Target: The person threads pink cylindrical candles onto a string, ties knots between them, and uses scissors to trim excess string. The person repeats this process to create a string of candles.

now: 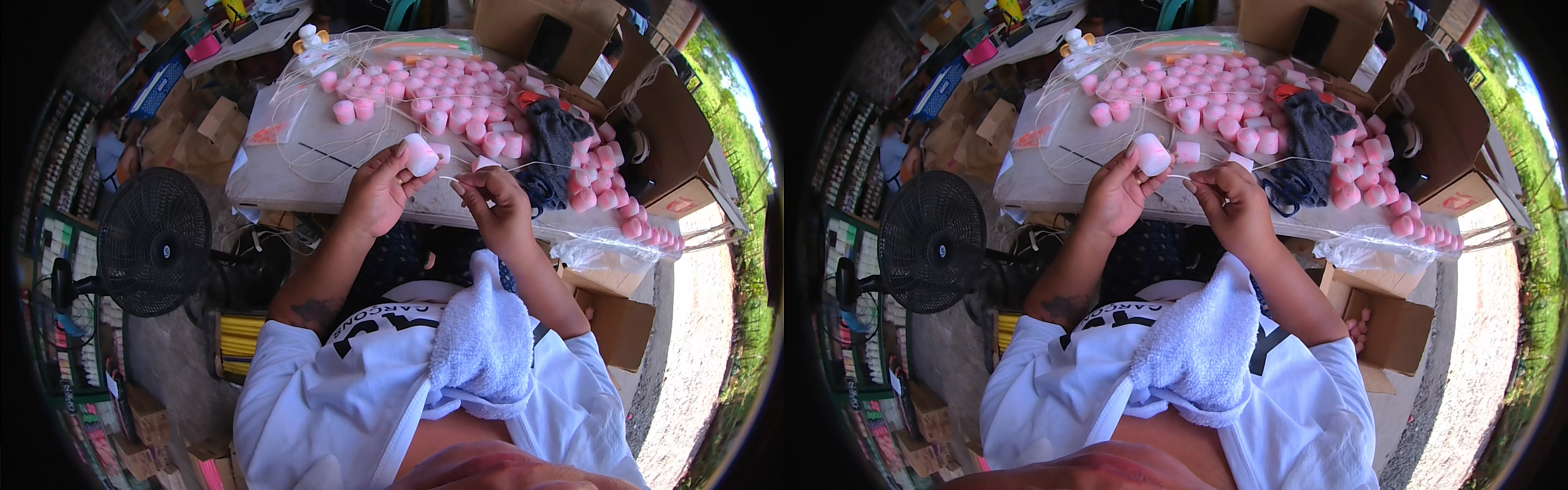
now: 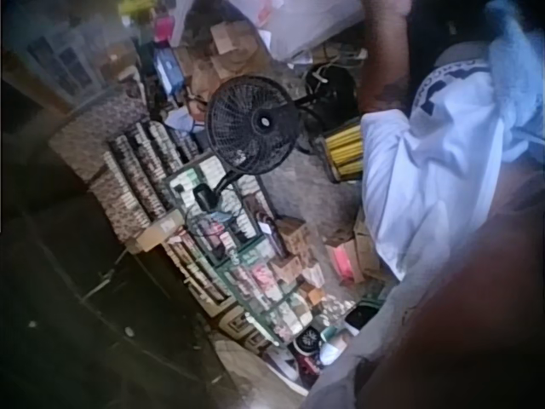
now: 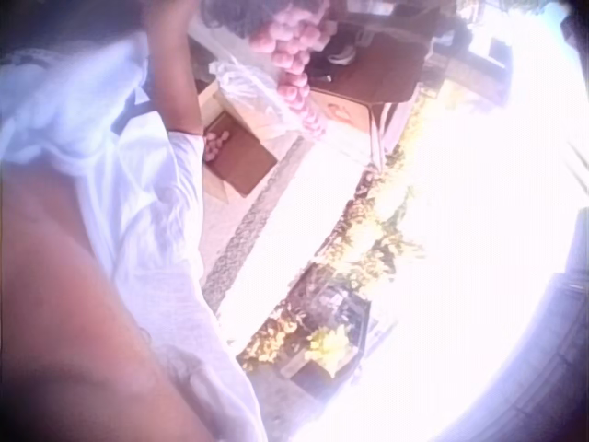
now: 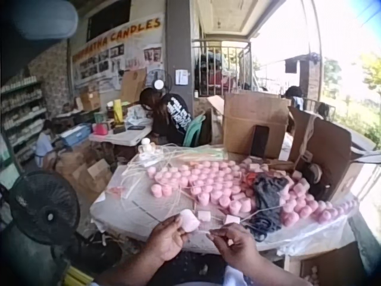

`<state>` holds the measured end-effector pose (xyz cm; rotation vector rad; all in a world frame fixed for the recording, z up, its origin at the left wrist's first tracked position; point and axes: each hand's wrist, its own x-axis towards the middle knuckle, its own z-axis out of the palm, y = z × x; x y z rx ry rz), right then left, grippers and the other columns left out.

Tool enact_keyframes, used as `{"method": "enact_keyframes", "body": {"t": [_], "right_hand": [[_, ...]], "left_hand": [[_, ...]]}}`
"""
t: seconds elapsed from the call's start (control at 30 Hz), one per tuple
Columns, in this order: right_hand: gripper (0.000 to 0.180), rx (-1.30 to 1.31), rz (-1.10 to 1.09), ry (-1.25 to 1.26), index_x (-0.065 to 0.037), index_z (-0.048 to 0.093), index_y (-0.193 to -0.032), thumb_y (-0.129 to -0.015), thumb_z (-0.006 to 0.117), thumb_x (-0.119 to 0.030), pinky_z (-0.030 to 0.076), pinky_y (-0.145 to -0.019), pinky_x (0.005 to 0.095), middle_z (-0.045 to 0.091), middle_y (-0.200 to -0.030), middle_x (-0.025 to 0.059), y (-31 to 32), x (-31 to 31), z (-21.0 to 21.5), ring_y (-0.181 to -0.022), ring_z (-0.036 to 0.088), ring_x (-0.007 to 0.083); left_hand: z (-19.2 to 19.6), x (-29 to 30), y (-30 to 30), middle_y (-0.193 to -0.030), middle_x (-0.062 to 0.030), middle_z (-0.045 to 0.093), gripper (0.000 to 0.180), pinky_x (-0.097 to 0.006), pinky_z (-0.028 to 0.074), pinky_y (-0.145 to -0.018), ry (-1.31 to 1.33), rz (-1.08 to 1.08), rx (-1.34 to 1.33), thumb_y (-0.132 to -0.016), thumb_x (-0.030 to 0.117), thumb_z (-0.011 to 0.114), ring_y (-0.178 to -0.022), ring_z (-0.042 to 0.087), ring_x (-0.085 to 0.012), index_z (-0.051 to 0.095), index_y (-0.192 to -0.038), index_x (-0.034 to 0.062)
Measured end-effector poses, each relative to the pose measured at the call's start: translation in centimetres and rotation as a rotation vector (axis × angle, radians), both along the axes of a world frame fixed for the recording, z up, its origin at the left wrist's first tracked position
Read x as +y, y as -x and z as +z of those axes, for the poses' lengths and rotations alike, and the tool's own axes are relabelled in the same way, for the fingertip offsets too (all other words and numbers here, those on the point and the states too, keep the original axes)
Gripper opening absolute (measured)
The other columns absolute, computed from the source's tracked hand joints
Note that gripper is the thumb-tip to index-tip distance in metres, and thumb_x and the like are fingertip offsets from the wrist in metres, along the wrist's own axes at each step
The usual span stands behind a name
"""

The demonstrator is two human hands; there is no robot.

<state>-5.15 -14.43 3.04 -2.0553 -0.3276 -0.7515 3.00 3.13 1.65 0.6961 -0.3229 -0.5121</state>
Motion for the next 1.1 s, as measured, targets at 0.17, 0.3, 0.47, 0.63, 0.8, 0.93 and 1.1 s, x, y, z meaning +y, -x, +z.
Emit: {"method": "enact_keyframes", "body": {"t": [0.17,0.3,0.47,0.63,0.8,0.93,1.1], "right_hand": [[0.010,-0.011,-0.029,-0.021,0.000,0.063,-0.082,-0.075,0.070,-0.001,0.044,-0.053,0.0263,0.056,-0.072,0.0072,0.2,1.0,0.8,-0.058,0.055,0.0163],[0.011,-0.005,-0.049,0.013,-0.001,0.062,-0.080,-0.073,0.069,0.000,0.043,-0.052,0.0282,0.056,-0.070,0.0077,0.2,1.1,0.6,-0.057,0.055,0.0180],[0.011,-0.016,-0.070,-0.005,-0.001,0.062,-0.079,-0.072,0.069,0.001,0.043,-0.051,0.0303,0.055,-0.068,0.0087,0.2,1.3,0.6,-0.057,0.055,0.0212],[0.011,-0.012,-0.063,-0.008,-0.001,0.062,-0.079,-0.071,0.069,0.001,0.045,-0.053,0.0312,0.056,-0.069,0.0096,0.3,1.6,0.5,-0.059,0.057,0.0222],[0.021,-0.044,-0.052,0.029,0.000,0.061,-0.089,-0.071,0.073,-0.003,0.048,-0.058,0.0299,0.059,-0.075,0.0094,-0.3,1.6,0.4,-0.064,0.059,0.0223],[0.032,-0.072,-0.062,-0.149,0.002,0.056,-0.102,-0.075,0.072,-0.006,0.048,-0.065,0.0275,0.061,-0.079,0.0076,-0.2,1.7,-0.3,-0.071,0.061,0.0173],[0.024,0.267,0.016,-0.496,0.002,0.057,-0.101,-0.080,0.068,-0.004,0.048,-0.073,0.0275,0.063,-0.078,0.0066,0.9,1.1,-2.6,-0.075,0.062,0.0140]], "left_hand": [[-0.1,-0.2,0.6,-0.118,-0.0144,0.056,0.030,-0.036,0.048,-0.094,0.004,0.000,0.032,-0.094,0.020,0.051,-0.109,0.057,-0.0254,0.051,-0.117,0.0013],[0.0,-0.3,1.0,-0.118,-0.0150,0.056,0.030,-0.036,0.048,-0.094,0.012,0.002,0.034,-0.094,0.021,0.051,-0.110,0.056,-0.0246,0.050,-0.117,0.0007],[-0.3,-0.6,1.1,-0.119,-0.0152,0.056,0.029,-0.035,0.047,-0.094,0.002,0.036,-0.016,-0.094,0.020,0.052,-0.109,0.056,-0.0236,0.050,-0.115,0.0005],[-0.7,-1.0,1.2,-0.117,-0.0139,0.056,0.027,-0.035,0.047,-0.093,-0.021,0.110,-0.096,-0.092,0.015,0.055,-0.108,0.057,-0.0226,0.050,-0.114,0.0010],[-0.8,-1.8,1.6,-0.113,-0.0121,0.058,0.027,-0.033,0.047,-0.091,-0.033,0.156,-0.086,-0.090,0.013,0.059,-0.104,0.058,-0.0208,0.051,-0.112,0.0011],[-0.5,-1.4,1.1,-0.112,-0.0111,0.058,0.025,-0.033,0.047,-0.092,0.023,0.168,-0.056,-0.089,0.013,0.059,-0.103,0.058,-0.0198,0.051,-0.111,0.0018],[-0.7,-1.6,1.2,-0.109,-0.0099,0.058,0.024,-0.033,0.048,-0.089,0.019,0.205,-0.059,-0.089,0.013,0.060,-0.102,0.058,-0.0189,0.052,-0.109,0.0023]]}}
